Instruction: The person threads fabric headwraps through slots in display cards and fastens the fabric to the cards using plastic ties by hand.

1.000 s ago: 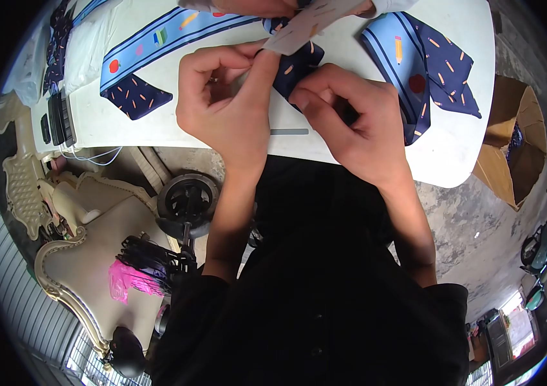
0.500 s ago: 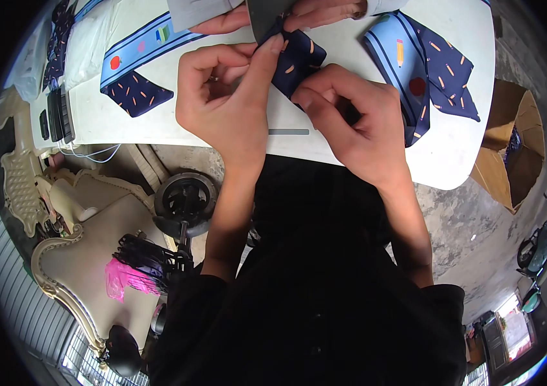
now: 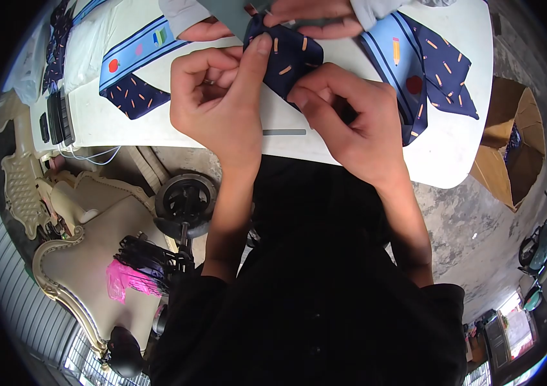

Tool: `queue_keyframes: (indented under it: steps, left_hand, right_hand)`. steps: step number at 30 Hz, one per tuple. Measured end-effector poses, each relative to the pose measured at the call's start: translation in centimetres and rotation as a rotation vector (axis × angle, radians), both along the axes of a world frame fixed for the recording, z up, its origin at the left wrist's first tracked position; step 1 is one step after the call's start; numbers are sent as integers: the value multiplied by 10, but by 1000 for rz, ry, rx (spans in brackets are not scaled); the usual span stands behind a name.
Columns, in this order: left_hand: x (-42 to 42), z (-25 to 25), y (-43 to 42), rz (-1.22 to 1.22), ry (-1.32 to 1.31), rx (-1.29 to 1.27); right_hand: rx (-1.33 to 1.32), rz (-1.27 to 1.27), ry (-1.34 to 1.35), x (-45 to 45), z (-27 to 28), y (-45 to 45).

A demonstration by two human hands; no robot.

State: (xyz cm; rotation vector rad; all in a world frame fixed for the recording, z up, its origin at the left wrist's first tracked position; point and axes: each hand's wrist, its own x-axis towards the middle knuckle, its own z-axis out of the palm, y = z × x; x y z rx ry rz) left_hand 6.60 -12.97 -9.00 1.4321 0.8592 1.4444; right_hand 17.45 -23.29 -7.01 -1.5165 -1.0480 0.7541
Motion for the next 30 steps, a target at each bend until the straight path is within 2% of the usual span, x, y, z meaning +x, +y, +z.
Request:
queue_keyframes:
  steps: [4,13,16,19,22,25,28,30]
  left_hand:
    - [-3,0,0,10,72,20]
    - [0,1,0,-11,-11,-13]
    - [-1,2,0,-4,54,-17]
    - [-1,1,0,-7,57,-5]
    - [-3,1,1,-37,26,-31]
    - [2,-5,4,-67,-85,49]
    - [-7,10,-4,-5,137,-169]
    - [-8,-14,1,66,81,-108]
  right_hand:
    - [-2,11,4,0,-1,-1]
    - [-36,29,-8,1,-1,-2]
    - [-42,28,0,1,-1,-2]
    - [25,-21,5,-2,-6,1]
    - [-47,29,-2,0,-1,-1]
    - [-28,30,-11,1,-2,-1]
    - [-28,29,-16,0,-3,-1]
    - [-28,28,-19,0,-3,-1]
